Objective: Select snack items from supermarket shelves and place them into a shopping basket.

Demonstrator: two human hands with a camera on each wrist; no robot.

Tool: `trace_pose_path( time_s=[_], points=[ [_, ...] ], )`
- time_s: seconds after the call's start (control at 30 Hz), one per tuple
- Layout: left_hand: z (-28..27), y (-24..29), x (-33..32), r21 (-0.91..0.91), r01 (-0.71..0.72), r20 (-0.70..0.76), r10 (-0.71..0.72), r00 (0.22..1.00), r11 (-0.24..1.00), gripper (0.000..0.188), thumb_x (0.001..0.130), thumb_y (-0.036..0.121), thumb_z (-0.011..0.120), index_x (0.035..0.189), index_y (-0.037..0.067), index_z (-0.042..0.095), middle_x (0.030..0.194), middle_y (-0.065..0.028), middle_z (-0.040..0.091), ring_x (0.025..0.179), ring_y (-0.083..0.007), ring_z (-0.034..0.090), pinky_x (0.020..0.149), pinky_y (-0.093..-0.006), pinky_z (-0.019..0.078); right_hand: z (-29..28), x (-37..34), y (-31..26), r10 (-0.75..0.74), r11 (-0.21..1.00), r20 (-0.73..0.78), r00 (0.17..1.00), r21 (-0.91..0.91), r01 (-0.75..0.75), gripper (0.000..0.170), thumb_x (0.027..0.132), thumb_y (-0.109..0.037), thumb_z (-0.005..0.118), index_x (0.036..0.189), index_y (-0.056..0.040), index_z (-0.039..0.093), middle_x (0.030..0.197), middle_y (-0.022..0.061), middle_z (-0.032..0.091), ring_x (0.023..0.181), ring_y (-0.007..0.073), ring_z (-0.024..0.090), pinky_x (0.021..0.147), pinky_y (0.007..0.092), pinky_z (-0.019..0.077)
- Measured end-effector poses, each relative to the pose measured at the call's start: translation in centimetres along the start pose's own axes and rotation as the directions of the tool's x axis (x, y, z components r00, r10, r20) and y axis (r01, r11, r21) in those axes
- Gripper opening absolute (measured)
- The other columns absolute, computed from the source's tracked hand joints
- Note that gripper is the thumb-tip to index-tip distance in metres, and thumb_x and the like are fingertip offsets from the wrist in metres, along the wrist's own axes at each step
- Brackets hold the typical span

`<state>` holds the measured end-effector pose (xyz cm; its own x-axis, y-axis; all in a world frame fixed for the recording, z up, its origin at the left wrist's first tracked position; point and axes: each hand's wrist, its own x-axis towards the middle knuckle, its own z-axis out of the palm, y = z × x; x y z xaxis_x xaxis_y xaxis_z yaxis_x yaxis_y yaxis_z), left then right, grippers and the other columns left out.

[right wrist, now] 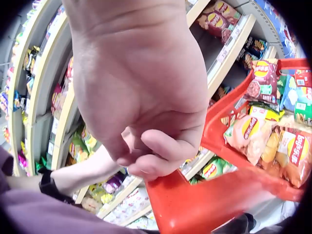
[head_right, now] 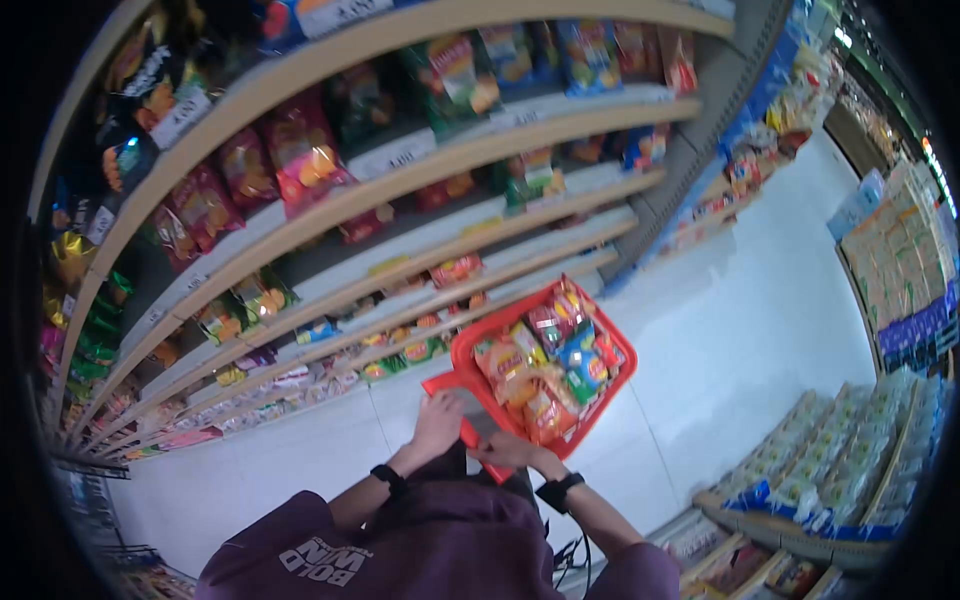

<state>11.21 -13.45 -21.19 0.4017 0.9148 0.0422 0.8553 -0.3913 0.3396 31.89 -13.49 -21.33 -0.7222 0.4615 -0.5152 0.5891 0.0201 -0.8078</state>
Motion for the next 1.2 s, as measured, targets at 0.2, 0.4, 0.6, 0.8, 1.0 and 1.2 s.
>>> trace_pose_path(
  time_s=[0.2,0.4,0.6,0.8,1.0,1.2],
  points=[
    [1.3,0.9,-0.2,-0.148,0.062,-0.244,-0.097,0.965,0.987,0.012,0.084,0.007,0.058,0.093,0.004,0.066,0.104,-0.0073,0.063,0.117,-0.0258,0.052,0.090,-0.0433,0.0341,0.8,0.5,1.3,0.034,0.980,-0.191,0.981,0.199,0.005,0.061,0.094,-0.058,0.053,0.070,-0.0016,0.055,0.062,0.0102,0.050,0.060,0.0170,0.046,0.061,0.0389,0.0414],
    [2.7,1.2,-0.3,-0.191,0.076,-0.337,-0.138,0.931,0.979,0.011,0.083,0.006,0.059,0.090,0.006,0.067,0.105,-0.0066,0.064,0.119,-0.0265,0.052,0.094,-0.0437,0.0325,0.0,-0.3,1.1,-0.030,0.979,-0.178,0.984,0.194,0.065,0.058,0.095,-0.056,0.050,0.074,-0.0018,0.057,0.064,0.0123,0.055,0.061,0.0237,0.055,0.064,0.0397,0.0446],
    [2.1,1.5,-0.2,-0.193,0.116,-0.287,-0.169,0.943,0.974,0.011,0.078,0.008,0.064,0.089,0.007,0.067,0.109,-0.0060,0.062,0.123,-0.0264,0.049,0.097,-0.0452,0.0320,0.3,3.4,11.5,0.122,0.992,-0.313,0.942,0.061,-0.109,0.055,0.093,-0.057,0.053,0.110,-0.0046,0.061,0.104,0.0183,0.067,0.100,0.0319,0.066,0.088,0.0383,0.0497],
    [2.4,1.9,-0.1,-0.188,0.171,-0.262,-0.218,0.940,0.967,0.014,0.079,0.005,0.059,0.090,0.008,0.067,0.112,-0.0059,0.063,0.123,-0.0281,0.048,0.098,-0.0431,0.0303,-4.9,3.3,25.3,0.515,0.773,-0.631,0.581,0.049,-0.632,0.075,0.080,-0.040,0.072,0.133,-0.0003,0.039,0.129,0.0240,0.053,0.109,0.0406,0.061,0.090,0.0477,0.0513],
    [3.6,1.8,-0.2,-0.240,0.154,-0.336,-0.231,0.913,0.959,0.022,0.086,0.014,0.050,0.084,0.006,0.070,0.106,-0.0087,0.066,0.118,-0.0302,0.050,0.098,-0.0427,0.0293,-6.6,4.0,32.7,0.606,0.713,-0.563,0.562,0.070,-0.698,0.081,0.073,-0.044,0.077,0.129,0.0012,0.038,0.118,0.0265,0.058,0.105,0.0410,0.063,0.085,0.0475,0.0538],
    [3.9,1.7,-0.8,-0.223,0.175,-0.319,-0.242,0.916,0.959,0.034,0.091,0.022,0.042,0.083,0.005,0.070,0.104,-0.0107,0.066,0.116,-0.0310,0.050,0.097,-0.0428,0.0289,-5.7,6.1,33.0,0.639,0.632,-0.537,0.551,-0.041,-0.774,0.092,0.064,-0.067,0.076,0.114,0.0048,0.047,0.096,0.0195,0.068,0.091,0.0350,0.069,0.074,0.0427,0.0566]
  ],
)
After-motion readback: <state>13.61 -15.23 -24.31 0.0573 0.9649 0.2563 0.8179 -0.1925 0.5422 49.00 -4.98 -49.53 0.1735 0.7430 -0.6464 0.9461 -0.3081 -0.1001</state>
